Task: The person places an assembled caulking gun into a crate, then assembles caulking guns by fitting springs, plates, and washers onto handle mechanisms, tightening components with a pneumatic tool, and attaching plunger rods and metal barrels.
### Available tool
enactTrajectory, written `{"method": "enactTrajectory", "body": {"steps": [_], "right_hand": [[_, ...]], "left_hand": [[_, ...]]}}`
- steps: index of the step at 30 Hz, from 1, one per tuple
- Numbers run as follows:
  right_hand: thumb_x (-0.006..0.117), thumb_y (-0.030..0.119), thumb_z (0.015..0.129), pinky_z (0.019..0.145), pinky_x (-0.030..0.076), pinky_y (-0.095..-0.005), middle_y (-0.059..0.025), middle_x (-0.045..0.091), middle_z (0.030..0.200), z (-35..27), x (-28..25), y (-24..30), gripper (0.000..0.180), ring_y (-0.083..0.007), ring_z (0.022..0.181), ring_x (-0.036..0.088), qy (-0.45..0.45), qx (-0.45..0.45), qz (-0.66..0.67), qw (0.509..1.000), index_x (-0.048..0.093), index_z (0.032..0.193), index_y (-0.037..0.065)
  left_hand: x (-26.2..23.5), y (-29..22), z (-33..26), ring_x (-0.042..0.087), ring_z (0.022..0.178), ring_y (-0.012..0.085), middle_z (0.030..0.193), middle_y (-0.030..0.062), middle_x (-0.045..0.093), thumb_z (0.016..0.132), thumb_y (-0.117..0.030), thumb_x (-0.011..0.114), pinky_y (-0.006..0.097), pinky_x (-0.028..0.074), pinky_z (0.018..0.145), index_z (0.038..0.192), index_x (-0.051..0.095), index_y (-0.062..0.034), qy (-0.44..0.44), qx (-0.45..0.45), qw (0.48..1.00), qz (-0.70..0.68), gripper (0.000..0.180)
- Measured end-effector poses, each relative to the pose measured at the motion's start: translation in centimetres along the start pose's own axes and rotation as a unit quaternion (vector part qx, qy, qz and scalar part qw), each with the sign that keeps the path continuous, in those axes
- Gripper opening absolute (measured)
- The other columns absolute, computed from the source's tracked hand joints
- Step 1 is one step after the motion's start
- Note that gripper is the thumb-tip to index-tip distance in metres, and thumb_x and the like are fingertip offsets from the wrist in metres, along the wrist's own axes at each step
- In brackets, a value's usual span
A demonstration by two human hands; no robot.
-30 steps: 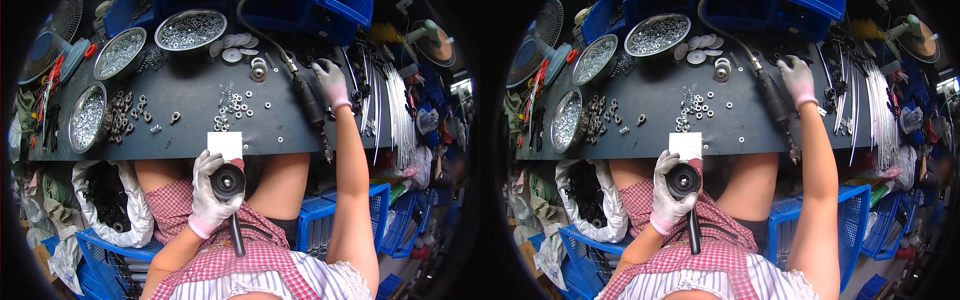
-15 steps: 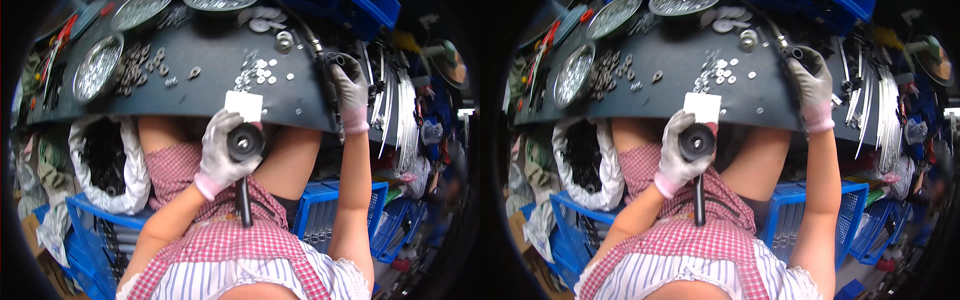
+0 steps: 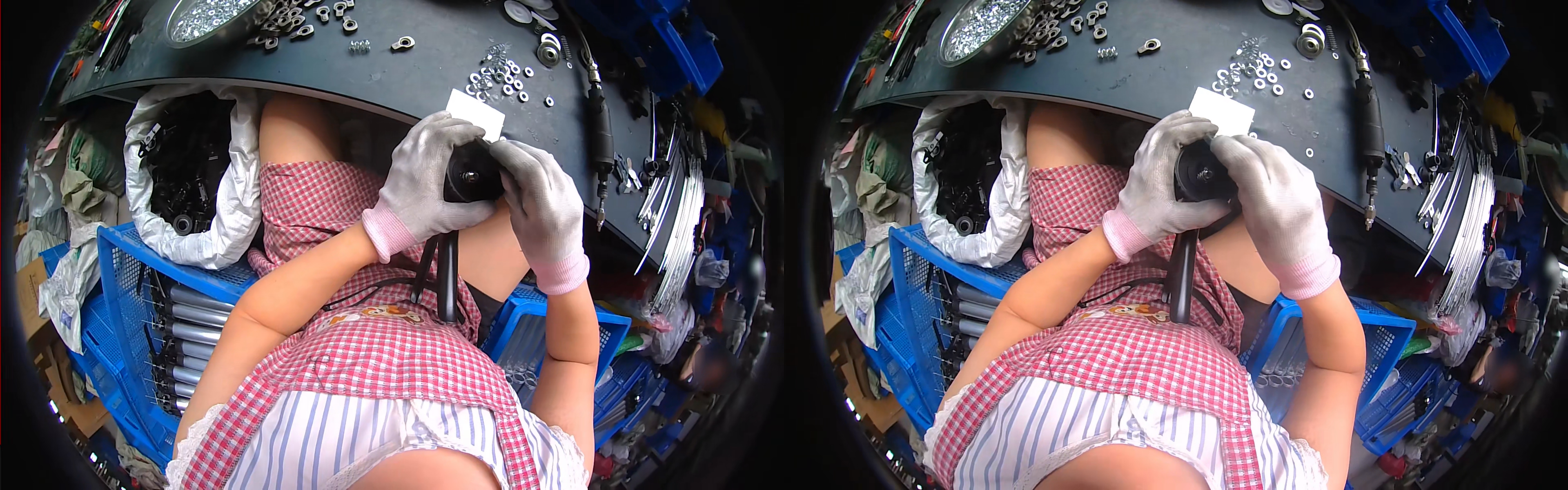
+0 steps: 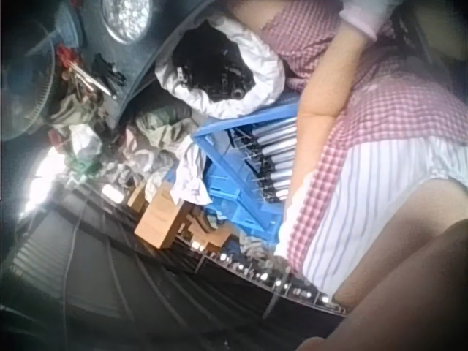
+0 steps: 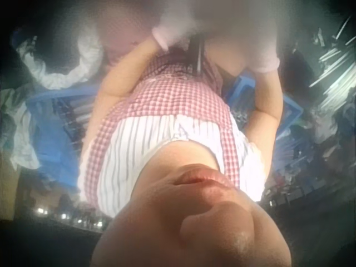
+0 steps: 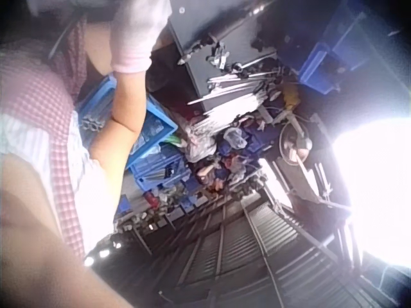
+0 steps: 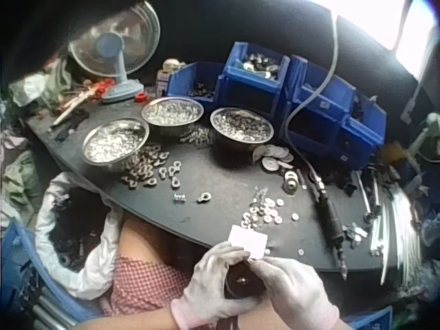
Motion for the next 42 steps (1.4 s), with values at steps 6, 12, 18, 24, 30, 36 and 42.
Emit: {"method": "enactTrajectory", "body": {"steps": [6, 12, 18, 24, 30, 36, 42], "right_hand": [[0.062, -0.001, 0.069, 0.081, 0.051, -0.0375, -0.0112, 0.063, 0.102, 0.2, 1.0, 0.7, 0.037, -0.0285, 0.096, 0.063, 0.097, -0.02, 0.005, 0.995, 0.061, 0.106, 0.005], [0.062, -0.002, 0.068, 0.087, 0.05, -0.0403, -0.0128, 0.063, 0.103, -0.1, 0.5, 2.2, 0.03, -0.0306, 0.101, 0.062, 0.125, -0.054, 0.006, 0.991, 0.064, 0.098, 0.003], [0.064, -0.002, 0.064, 0.083, 0.052, -0.0418, -0.0156, 0.061, 0.101, -0.2, 0.6, 2.1, 0.03, -0.0332, 0.095, 0.063, 0.122, -0.041, -0.011, 0.992, 0.063, 0.093, -0.003], [0.065, 0.002, 0.065, 0.088, 0.051, -0.0428, -0.0162, 0.06, 0.109, -0.4, 1.4, 2.5, 0.038, -0.034, 0.103, 0.061, 0.134, -0.037, 0.005, 0.99, 0.064, 0.103, -0.002], [0.061, -0.004, 0.065, 0.084, 0.05, -0.0394, -0.0142, 0.058, 0.109, -1.3, 2.2, 3.5, 0.047, -0.0322, 0.102, 0.06, 0.091, 0.049, -0.125, 0.987, 0.063, 0.112, 0.001], [0.059, 0.0, 0.066, 0.087, 0.044, -0.0433, -0.0088, 0.057, 0.106, -0.2, 2.1, 2.2, 0.048, -0.0299, 0.105, 0.056, 0.149, 0.056, -0.07, 0.985, 0.064, 0.113, 0.007], [0.064, 0.004, 0.062, 0.087, 0.045, -0.0441, -0.0071, 0.059, 0.103, -0.6, 1.4, 2.0, 0.046, -0.03, 0.106, 0.057, 0.083, 0.004, -0.091, 0.992, 0.065, 0.107, 0.01]], "left_hand": [[-0.3, -0.2, 0.1, 0.049, 0.117, 0.0378, 0.117, 0.0149, 0.055, 0.055, -0.034, 0.08, 0.047, 0.038, 0.103, 0.117, 0.053, -0.0077, -0.023, 0.016, 1.0, 0.005, 0.073], [-0.3, 0.3, 0.1, 0.046, 0.123, 0.0342, 0.124, 0.015, 0.052, 0.055, -0.03, 0.082, 0.044, 0.035, 0.105, 0.121, 0.052, -0.0089, 0.005, -0.009, 1.0, 0.004, 0.075], [0.3, 0.1, 0.5, 0.045, 0.124, 0.0352, 0.124, 0.0147, 0.052, 0.055, -0.035, 0.083, 0.047, 0.035, 0.106, 0.123, 0.051, -0.0097, 0.023, 0.007, 0.999, -0.032, 0.079], [-0.3, 0.4, -0.1, 0.042, 0.126, 0.0357, 0.126, 0.0134, 0.051, 0.058, -0.037, 0.082, 0.047, 0.033, 0.108, 0.123, 0.051, -0.0105, 0.026, -0.013, 0.999, -0.019, 0.077], [-0.4, 0.3, 0.2, 0.043, 0.127, 0.0347, 0.126, 0.0115, 0.052, 0.06, -0.032, 0.079, 0.047, 0.033, 0.108, 0.123, 0.052, -0.0113, 0.029, 0.004, 1.0, 0.008, 0.072], [-0.4, -0.1, 0.7, 0.046, 0.12, 0.0387, 0.119, 0.0141, 0.053, 0.054, -0.036, 0.081, 0.049, 0.036, 0.104, 0.119, 0.053, -0.0107, 0.002, 0.029, 0.999, 0.028, 0.075], [-0.3, -0.2, 0.5, 0.045, 0.119, 0.0386, 0.119, 0.0137, 0.052, 0.055, -0.041, 0.083, 0.049, 0.035, 0.103, 0.12, 0.051, -0.0091, 0.008, 0.029, 0.999, 0.019, 0.08]]}}
Point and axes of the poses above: each hand's wrist, its own z-axis towards the middle knuckle, its own x-axis out of the palm, y = z × x, the point moved 9 cm from there along z, towards the middle knuckle
